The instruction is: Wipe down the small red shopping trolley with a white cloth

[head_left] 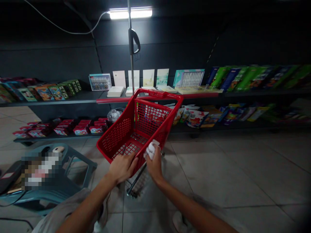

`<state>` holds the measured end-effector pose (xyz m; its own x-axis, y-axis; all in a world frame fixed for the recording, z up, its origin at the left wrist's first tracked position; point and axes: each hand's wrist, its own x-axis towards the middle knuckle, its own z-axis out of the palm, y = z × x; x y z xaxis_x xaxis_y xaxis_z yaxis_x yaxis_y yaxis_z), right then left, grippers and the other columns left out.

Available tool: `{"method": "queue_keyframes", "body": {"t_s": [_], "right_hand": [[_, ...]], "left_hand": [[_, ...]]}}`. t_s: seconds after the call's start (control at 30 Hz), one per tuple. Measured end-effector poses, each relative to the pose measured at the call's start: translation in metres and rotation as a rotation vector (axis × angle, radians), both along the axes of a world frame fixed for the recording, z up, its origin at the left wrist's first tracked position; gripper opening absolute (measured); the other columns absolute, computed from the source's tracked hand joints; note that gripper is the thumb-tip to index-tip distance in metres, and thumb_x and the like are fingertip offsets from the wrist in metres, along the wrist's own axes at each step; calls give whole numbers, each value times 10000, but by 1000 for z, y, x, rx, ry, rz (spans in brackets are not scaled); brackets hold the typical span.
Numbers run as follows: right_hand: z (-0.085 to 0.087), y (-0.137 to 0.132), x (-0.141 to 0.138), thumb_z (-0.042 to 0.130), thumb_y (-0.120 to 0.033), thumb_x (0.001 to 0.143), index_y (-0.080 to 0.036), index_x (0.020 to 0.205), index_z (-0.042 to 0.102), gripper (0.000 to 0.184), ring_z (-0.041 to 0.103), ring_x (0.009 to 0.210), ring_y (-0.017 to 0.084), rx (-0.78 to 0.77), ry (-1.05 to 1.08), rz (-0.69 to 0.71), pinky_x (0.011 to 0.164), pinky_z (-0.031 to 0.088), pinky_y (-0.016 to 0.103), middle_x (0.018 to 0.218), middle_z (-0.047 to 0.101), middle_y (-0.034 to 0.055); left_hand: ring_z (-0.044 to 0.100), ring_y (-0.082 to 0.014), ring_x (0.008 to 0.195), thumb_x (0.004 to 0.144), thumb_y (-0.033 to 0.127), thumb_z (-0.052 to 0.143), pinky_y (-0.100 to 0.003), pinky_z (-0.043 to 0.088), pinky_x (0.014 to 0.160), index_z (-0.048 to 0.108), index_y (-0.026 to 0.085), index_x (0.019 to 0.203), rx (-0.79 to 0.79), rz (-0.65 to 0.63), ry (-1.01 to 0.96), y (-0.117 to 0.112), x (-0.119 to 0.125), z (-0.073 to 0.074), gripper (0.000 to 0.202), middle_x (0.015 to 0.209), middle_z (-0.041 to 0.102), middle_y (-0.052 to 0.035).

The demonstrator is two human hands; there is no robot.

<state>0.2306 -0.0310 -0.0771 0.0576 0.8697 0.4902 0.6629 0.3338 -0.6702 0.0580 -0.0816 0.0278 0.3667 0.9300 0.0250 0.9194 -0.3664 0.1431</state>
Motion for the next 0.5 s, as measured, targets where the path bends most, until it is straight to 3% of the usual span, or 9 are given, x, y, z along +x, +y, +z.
{"method": "queue_keyframes", "body": {"t_s": [0.13, 0.23, 0.33, 0.4, 0.43, 0.5], "right_hand": [[-4, -60, -32, 553, -91, 834, -293, 1323, 463, 536, 595, 1201, 257, -22, 210, 263, 1054, 534, 415, 1241, 569, 104], [3, -67, -34, 606, -58, 816, -272, 1267, 539, 504, 608, 1130, 240, -18, 168, 413, 1012, 547, 388, 1197, 578, 85], [18, -44, -12, 630, -88, 877, -256, 1165, 645, 334, 607, 1065, 231, 76, -96, 592, 967, 540, 364, 1134, 629, 77], [30, -16, 16, 618, -134, 926, -267, 1090, 706, 229, 605, 1018, 231, 187, -263, 638, 948, 526, 364, 1072, 663, 74], [37, 1, 33, 612, -146, 930, -266, 1088, 722, 227, 602, 1022, 235, 220, -281, 583, 954, 517, 368, 1072, 668, 80], [47, 37, 70, 596, -178, 923, -254, 1108, 733, 242, 596, 1062, 247, 238, -174, 335, 983, 499, 385, 1083, 654, 92]], "left_hand": [[734, -233, 870, 1083, 477, 204, -313, 477, 766, 608, 220, 1103, -18, 9, -53, 1, -13, -1, 480, 915, 757, -66], [729, -235, 913, 1081, 516, 171, -309, 458, 768, 628, 239, 1076, -44, 29, -98, 5, -23, -3, 535, 949, 766, -62], [721, -225, 882, 1079, 541, 178, -303, 433, 744, 651, 259, 1027, -59, 48, -125, 9, -33, -2, 553, 917, 760, -45], [715, -222, 841, 1072, 557, 227, -300, 417, 719, 657, 266, 1020, -56, 54, -120, 10, -40, -1, 522, 848, 740, -32], [711, -221, 823, 1068, 561, 252, -297, 411, 710, 657, 268, 1021, -52, 52, -116, 10, -44, -1, 502, 810, 725, -26], [701, -212, 786, 1064, 561, 278, -289, 402, 700, 651, 264, 997, -42, 38, -117, 11, -50, -1, 481, 740, 686, -16]]}}
